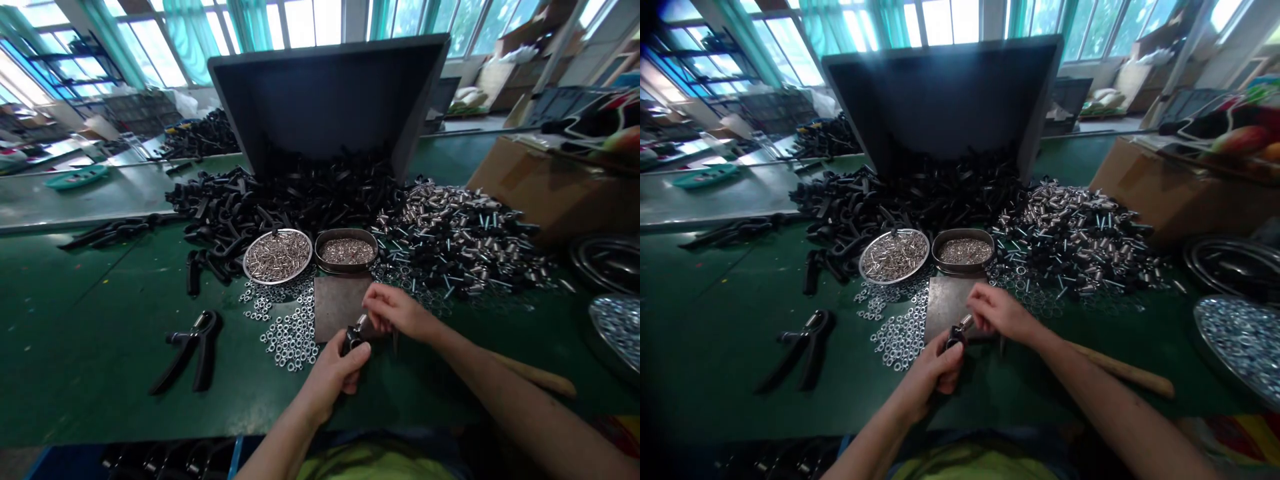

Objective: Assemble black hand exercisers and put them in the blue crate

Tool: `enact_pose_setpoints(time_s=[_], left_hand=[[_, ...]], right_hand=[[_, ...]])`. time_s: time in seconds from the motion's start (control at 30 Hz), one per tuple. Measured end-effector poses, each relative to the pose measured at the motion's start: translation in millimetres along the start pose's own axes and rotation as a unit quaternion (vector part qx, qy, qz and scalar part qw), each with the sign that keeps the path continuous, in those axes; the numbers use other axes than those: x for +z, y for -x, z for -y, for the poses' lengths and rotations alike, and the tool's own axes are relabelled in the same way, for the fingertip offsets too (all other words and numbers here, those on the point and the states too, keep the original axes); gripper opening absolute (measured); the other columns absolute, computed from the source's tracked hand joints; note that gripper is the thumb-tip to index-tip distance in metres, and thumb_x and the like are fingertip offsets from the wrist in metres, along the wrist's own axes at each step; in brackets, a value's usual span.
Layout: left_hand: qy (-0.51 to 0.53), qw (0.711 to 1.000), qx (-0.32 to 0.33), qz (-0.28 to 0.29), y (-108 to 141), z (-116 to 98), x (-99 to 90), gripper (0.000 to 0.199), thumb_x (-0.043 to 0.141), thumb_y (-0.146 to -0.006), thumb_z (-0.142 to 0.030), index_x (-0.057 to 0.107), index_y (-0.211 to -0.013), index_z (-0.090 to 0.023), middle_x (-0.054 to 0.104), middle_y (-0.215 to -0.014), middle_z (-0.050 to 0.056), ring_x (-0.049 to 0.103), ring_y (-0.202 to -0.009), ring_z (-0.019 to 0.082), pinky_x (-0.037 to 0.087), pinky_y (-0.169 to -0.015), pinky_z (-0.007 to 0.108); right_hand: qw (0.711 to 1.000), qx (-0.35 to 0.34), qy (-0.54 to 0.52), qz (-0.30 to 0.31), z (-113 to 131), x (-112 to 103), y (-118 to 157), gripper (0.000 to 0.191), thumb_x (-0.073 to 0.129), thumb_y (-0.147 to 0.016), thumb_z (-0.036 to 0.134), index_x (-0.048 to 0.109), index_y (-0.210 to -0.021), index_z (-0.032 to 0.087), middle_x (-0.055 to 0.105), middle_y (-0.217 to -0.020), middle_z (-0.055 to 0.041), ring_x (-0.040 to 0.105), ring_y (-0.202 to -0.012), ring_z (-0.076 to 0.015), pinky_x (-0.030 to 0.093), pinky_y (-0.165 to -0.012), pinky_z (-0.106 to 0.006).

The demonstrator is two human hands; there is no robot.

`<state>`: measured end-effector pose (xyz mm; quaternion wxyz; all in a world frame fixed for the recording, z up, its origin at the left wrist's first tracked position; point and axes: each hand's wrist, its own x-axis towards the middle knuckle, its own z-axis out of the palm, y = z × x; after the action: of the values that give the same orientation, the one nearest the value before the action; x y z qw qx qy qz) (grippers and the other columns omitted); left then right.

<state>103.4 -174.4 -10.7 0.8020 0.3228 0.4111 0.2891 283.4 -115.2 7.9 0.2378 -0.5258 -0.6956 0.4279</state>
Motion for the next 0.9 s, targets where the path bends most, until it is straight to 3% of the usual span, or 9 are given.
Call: enact_pose_setpoints(time_s=[0.07,0.1,0.2,0.33,0.57,0.63,0.73,0.83,0.9], left_hand=[[0.029,1.0,-0.009,0.004,0.4,1.5,-2.3,0.042,0.072,-0.068,-0.046,0.042,-0.079,-0.018,0.033,-0.055,-0.009,0.024,-0.043,0.002,0.015,-0.039,0.015],[0.05,0.999,-0.016,0.003,0.1,2.4,-3.9,0.042,0.073,-0.067,-0.045,0.043,-0.078,-0.018,0.034,-0.055,-0.009,0.024,-0.043,0.002,0.014,-0.039,0.015],[0.137,0.989,-0.048,0.002,-2.3,4.8,-9.4,0.048,0.071,-0.066,-0.053,0.048,-0.083,-0.015,0.037,-0.055,-0.008,0.024,-0.043,0.001,0.013,-0.039,0.014],[0.229,0.97,-0.076,-0.014,-7.7,2.4,-14.1,0.058,0.051,-0.073,-0.071,0.052,-0.079,-0.013,0.039,-0.052,-0.005,0.026,-0.041,0.003,0.015,-0.038,0.014],[0.356,0.931,-0.025,-0.071,-13.8,-9.1,-18.7,0.035,0.041,-0.086,-0.039,0.045,-0.061,-0.015,0.036,-0.047,-0.003,0.031,-0.04,0.006,0.023,-0.04,0.017],[0.379,0.922,-0.008,-0.074,-14.2,-10.3,-19.7,0.032,0.041,-0.085,-0.034,0.045,-0.059,-0.015,0.036,-0.046,-0.003,0.031,-0.041,0.007,0.026,-0.041,0.018],[0.395,0.916,0.012,-0.074,-15.2,-9.7,-18.7,0.03,0.043,-0.082,-0.031,0.047,-0.058,-0.015,0.037,-0.046,-0.002,0.033,-0.041,0.008,0.028,-0.042,0.019],[0.398,0.914,0.018,-0.075,-16.7,-8.1,-14.4,0.029,0.044,-0.081,-0.031,0.05,-0.059,-0.014,0.039,-0.046,-0.001,0.035,-0.042,0.008,0.029,-0.042,0.019],[0.397,0.915,0.021,-0.073,-17.1,-7.7,-10.6,0.029,0.045,-0.081,-0.03,0.051,-0.059,-0.014,0.04,-0.045,-0.001,0.035,-0.041,0.008,0.03,-0.042,0.019]], right_hand=[[0.959,-0.012,0.237,-0.153,-18.2,-30.1,-25.2,0.019,0.04,-0.09,0.025,0.058,-0.087,0.018,0.066,-0.08,-0.0035,0.061,-0.072,-0.0145,0.047,-0.066,-0.026],[0.942,-0.008,0.281,-0.183,-28.2,-44.9,-38.7,0.019,0.042,-0.088,0.019,0.06,-0.094,0.017,0.066,-0.096,-0.0083,0.06,-0.09,-0.0185,0.045,-0.078,-0.03],[0.923,-0.004,0.345,-0.168,-55.1,-76.9,-73.6,0.032,0.046,-0.079,0.005,0.062,-0.105,0.016,0.064,-0.109,-0.0112,0.054,-0.102,-0.0232,0.041,-0.086,-0.034],[0.908,-0.014,0.402,-0.116,-72.2,-86.0,-93.4,0.037,0.051,-0.073,0.003,0.065,-0.104,0.018,0.064,-0.102,-0.0096,0.055,-0.096,-0.0223,0.043,-0.081,-0.031],[0.887,-0.032,0.438,-0.14,-62.0,-91.7,-76.4,0.031,0.04,-0.078,0.002,0.062,-0.097,0.009,0.056,-0.101,-0.0179,0.054,-0.096,-0.026,0.043,-0.081,-0.036],[0.892,-0.05,0.42,-0.163,-49.0,-89.6,-62.8,0.028,0.04,-0.083,0.009,0.059,-0.104,0.009,0.056,-0.102,-0.0182,0.054,-0.099,-0.0271,0.042,-0.084,-0.038],[0.932,-0.103,0.29,-0.191,-17.5,-69.2,-32.4,0.029,0.047,-0.085,0.02,0.057,-0.112,0.017,0.058,-0.104,-0.0118,0.058,-0.093,-0.0237,0.047,-0.082,-0.038],[0.976,-0.144,0.107,-0.125,17.6,-32.3,0.7,0.026,0.047,-0.087,0.025,0.059,-0.11,0.023,0.055,-0.111,-0.009,0.061,-0.079,-0.0169,0.053,-0.07,-0.034],[0.979,-0.168,0.044,-0.103,33.6,-6.9,15.7,0.022,0.048,-0.087,0.024,0.06,-0.105,0.023,0.054,-0.111,-0.0087,0.062,-0.08,-0.0162,0.054,-0.068,-0.031]])
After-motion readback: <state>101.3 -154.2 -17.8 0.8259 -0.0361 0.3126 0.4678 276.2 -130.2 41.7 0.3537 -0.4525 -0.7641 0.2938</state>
